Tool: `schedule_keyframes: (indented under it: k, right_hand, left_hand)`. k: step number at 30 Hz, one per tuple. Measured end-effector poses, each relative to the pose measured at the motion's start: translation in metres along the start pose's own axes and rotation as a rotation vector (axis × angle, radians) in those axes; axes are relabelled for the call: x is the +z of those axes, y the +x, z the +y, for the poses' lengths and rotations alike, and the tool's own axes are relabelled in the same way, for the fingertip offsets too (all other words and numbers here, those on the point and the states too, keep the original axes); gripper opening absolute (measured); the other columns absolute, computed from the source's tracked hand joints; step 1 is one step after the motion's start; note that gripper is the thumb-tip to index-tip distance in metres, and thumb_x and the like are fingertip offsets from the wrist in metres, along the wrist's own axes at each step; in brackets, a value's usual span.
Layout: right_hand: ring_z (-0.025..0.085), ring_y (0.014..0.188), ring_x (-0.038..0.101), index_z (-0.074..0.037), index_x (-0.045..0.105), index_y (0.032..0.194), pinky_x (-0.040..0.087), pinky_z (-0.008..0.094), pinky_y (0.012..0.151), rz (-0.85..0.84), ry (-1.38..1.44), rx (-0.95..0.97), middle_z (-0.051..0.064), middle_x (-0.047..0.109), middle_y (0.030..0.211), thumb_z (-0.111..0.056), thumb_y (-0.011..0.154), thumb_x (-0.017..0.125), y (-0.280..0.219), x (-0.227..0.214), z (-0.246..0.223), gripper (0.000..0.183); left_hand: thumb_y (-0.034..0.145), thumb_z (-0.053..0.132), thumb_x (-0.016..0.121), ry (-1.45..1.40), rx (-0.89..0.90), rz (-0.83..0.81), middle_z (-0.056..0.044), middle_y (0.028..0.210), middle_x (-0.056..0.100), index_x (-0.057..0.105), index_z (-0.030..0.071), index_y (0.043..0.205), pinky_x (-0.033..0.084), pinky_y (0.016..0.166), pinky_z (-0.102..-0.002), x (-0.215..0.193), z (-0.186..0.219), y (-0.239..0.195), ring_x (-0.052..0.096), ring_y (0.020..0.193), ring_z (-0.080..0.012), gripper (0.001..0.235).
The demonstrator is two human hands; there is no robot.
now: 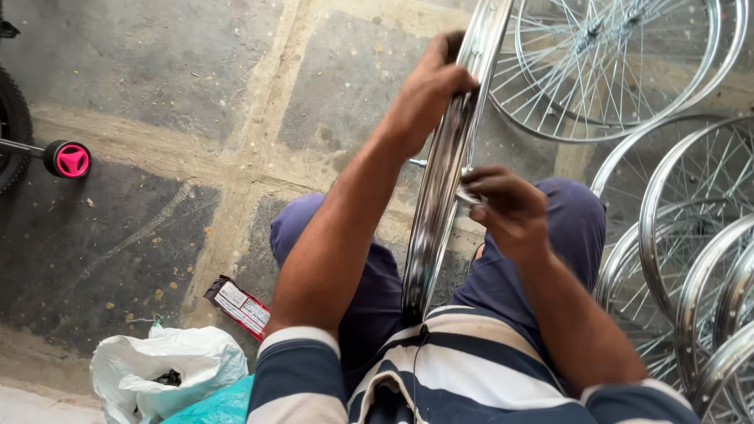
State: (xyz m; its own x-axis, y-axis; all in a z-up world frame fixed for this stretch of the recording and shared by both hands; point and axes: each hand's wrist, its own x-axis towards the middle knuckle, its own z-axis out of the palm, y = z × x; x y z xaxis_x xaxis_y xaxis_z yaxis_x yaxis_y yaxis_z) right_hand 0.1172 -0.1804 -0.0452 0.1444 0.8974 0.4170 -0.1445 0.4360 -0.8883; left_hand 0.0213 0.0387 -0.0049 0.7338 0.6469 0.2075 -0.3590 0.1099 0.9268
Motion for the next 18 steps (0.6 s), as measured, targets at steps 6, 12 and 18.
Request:
schedule_keyframes:
  k: [6, 12, 18]
  right_hand:
    - [0.018, 0.108, 0.071, 0.001, 0.072, 0.116, 0.059, 0.027, 0.095, -0.047, -0.320, -0.055, 0.016, 0.072, 0.119, -0.002, 0.092, 0.079, -0.003, 0.017, 0.012, 0.025]
    - [0.012, 0.089, 0.066, 0.014, 0.072, 0.124, 0.056, 0.026, 0.080, 0.045, 0.504, 0.307, 0.012, 0.073, 0.100, -0.004, 0.108, 0.074, -0.003, 0.014, 0.037, 0.025]
    - [0.014, 0.103, 0.069, -0.004, 0.061, 0.134, 0.063, 0.033, 0.085, 0.040, 0.423, 0.305, 0.008, 0.069, 0.118, 0.003, 0.083, 0.081, 0.009, 0.037, 0.023, 0.056]
  left_hand:
    - [0.099, 0.020, 0.050, 0.138, -0.049, 0.051, -0.010, 0.109, 0.062, 0.042, 0.000, 0.147, 0.059, 0.083, -0.033, 0.006, 0.015, -0.041, 0.062, 0.093, -0.0153, 0.053]
    - [0.106, 0.020, 0.051, 0.149, 0.040, 0.032, -0.011, 0.118, 0.061, 0.046, 0.000, 0.148, 0.055, 0.093, -0.033, 0.007, 0.025, -0.050, 0.058, 0.102, -0.0137, 0.047]
    - [0.104, 0.024, 0.051, 0.245, 0.011, 0.046, -0.012, 0.120, 0.063, 0.047, 0.001, 0.146, 0.057, 0.096, -0.035, 0.006, 0.022, -0.050, 0.062, 0.107, -0.0158, 0.048]
